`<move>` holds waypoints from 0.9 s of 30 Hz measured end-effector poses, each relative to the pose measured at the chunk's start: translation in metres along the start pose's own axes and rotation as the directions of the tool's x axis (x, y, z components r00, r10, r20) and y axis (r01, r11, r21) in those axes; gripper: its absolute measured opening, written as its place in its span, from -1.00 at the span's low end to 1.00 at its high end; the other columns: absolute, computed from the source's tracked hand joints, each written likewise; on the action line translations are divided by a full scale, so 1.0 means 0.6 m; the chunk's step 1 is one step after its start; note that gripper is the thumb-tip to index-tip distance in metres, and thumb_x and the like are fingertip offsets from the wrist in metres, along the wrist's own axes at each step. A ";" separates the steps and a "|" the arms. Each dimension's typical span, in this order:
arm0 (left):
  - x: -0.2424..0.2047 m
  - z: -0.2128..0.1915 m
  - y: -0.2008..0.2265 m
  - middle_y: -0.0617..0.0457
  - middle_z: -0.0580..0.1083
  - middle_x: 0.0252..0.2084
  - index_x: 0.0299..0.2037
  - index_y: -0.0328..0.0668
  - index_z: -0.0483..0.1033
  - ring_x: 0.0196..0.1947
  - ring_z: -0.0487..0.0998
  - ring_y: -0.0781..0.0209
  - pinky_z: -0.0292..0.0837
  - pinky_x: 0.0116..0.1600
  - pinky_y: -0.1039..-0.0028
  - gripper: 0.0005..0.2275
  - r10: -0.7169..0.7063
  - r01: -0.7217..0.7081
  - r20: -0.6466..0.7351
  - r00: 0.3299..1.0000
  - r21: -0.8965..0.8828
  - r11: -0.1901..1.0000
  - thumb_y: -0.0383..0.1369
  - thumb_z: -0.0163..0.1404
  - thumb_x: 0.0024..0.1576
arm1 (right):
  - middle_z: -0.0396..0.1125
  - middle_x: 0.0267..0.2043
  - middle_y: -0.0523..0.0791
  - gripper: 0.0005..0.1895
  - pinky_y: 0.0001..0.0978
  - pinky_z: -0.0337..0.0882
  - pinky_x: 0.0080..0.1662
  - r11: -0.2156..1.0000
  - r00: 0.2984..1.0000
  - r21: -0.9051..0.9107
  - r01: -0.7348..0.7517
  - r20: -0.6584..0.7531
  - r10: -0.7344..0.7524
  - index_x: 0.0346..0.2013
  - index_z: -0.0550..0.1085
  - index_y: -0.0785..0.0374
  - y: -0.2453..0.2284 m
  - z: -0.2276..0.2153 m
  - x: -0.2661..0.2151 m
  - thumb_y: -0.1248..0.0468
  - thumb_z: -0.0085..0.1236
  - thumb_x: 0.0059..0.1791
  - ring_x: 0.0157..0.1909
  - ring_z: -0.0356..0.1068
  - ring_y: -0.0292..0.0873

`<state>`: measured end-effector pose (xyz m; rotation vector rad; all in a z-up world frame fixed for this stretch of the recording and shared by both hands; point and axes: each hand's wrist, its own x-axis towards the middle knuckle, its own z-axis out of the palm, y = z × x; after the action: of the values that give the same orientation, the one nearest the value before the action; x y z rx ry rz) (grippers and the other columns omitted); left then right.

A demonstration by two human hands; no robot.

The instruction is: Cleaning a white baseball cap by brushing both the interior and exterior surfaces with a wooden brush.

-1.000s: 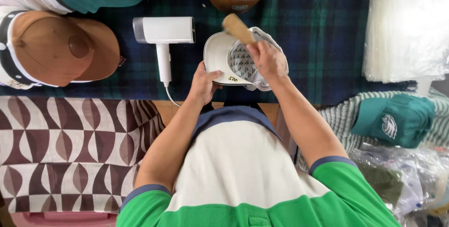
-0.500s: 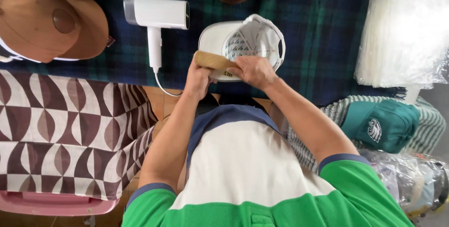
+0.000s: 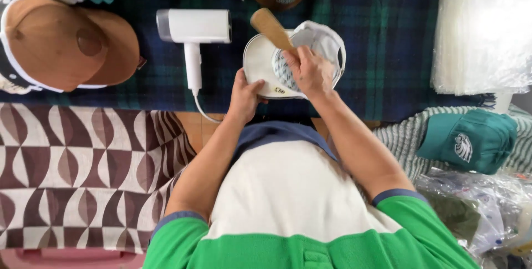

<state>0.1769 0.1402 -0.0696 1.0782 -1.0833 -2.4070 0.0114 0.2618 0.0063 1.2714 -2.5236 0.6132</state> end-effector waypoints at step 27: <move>-0.015 -0.004 0.040 -0.20 0.49 -0.26 0.17 -0.28 0.29 -0.52 0.58 -0.13 0.48 -0.72 0.30 -0.53 -0.167 0.168 0.018 0.986 -0.088 0.982 -0.64 0.11 0.03 | 0.20 -0.58 -0.27 -0.49 -0.24 0.34 -0.50 0.983 0.999 -0.180 0.042 0.011 -0.041 -0.44 0.30 -0.04 0.084 0.015 -0.032 -0.28 -0.07 0.19 -0.54 0.37 -0.16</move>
<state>0.1841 0.1277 -0.0485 1.1708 -0.9118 -2.5663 -0.0186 0.2978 -0.0220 1.2590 -2.4866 0.3616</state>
